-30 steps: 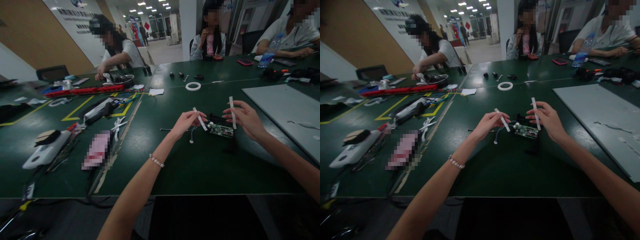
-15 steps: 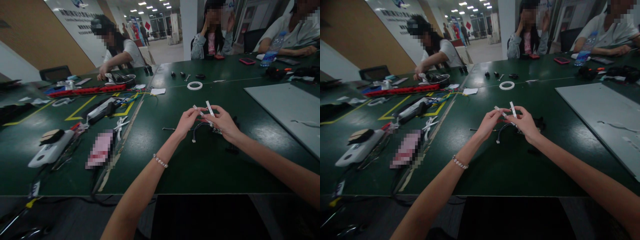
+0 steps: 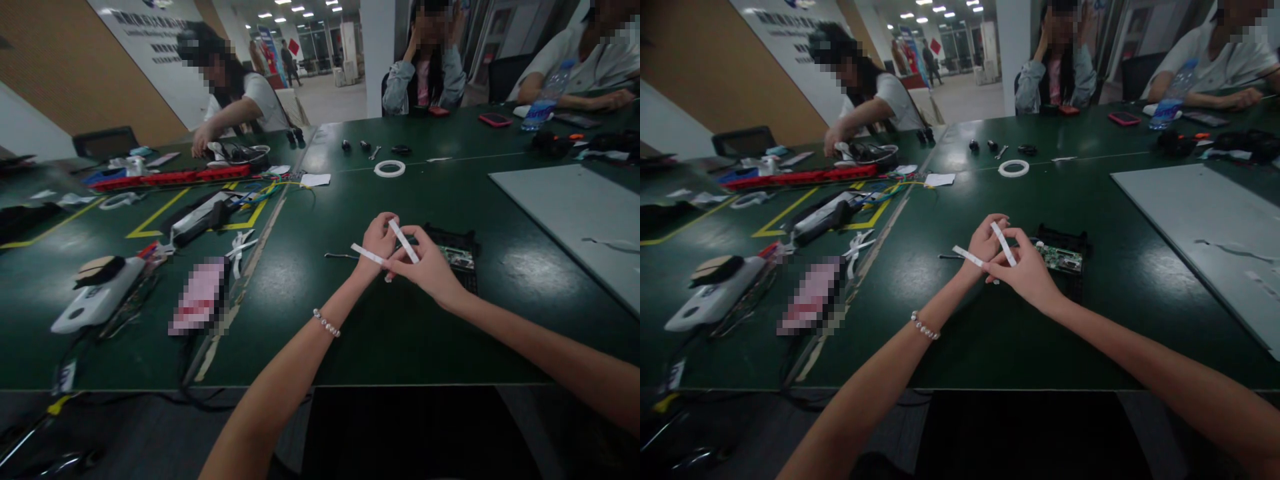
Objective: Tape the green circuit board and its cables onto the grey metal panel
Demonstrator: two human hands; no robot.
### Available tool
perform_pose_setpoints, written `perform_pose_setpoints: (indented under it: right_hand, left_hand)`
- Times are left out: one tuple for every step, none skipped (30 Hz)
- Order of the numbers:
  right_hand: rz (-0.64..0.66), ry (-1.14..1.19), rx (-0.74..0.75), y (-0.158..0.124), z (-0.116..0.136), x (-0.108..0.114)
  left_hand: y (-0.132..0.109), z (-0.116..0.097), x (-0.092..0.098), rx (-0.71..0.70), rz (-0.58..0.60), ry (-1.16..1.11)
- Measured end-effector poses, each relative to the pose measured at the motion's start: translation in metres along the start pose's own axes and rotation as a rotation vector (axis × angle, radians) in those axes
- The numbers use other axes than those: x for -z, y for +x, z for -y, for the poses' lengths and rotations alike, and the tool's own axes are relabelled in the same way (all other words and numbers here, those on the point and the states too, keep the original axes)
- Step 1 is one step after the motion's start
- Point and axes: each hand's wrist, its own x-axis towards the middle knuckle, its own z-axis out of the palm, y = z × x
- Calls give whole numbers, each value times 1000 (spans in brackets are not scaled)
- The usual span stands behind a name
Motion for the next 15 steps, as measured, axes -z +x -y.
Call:
perform_pose_setpoints:
  right_hand:
    - [1, -33, -10, -1, -3, -2]
    - [-6, -62, -20, -2, -5, -3]
    - [-15, -86, -30, -2, -7, -3]
    - [-24, -106, -39, -2, -8, -2]
    - [-28, -122, -49, -2, -9, 0]
    - [-25, -133, -58, -1, -9, 1]
    - [-17, -139, -66, -1, -9, 2]
    - [-5, -139, -70, 0, -8, 3]
    - [8, -135, -69, 0, -8, 4]
    - [19, -125, -62, 2, -9, 6]
    - [21, -112, -48, 3, -10, 8]
    - [9, -98, -27, 5, -11, 11]
    - [-19, -87, 1, 8, -12, 15]
    - [-56, -80, 32, 10, -13, 20]
    - [-95, -76, 63, 13, -14, 25]
  left_hand:
    - [0, 1, -2, -1, 1, 22]
    - [-1, 2, -3, -6, 6, 48]
    - [-1, 3, -3, -16, 14, 74]
    - [-2, 3, -4, -23, 20, 97]
    - [-2, 3, -3, -30, 29, 118]
    - [-3, 3, -3, -35, 39, 133]
    - [-3, 3, -2, -38, 53, 142]
    - [-4, 2, -2, -38, 67, 145]
    - [-4, 1, -1, -32, 79, 142]
    - [-4, 1, 0, -22, 93, 132]
    - [-4, 0, 0, -12, 104, 116]
    - [-4, -1, 0, -5, 112, 100]
    - [-3, -1, 0, -3, 120, 89]
    - [-3, -1, 0, -7, 126, 90]
    - [-2, 0, -1, -16, 129, 104]
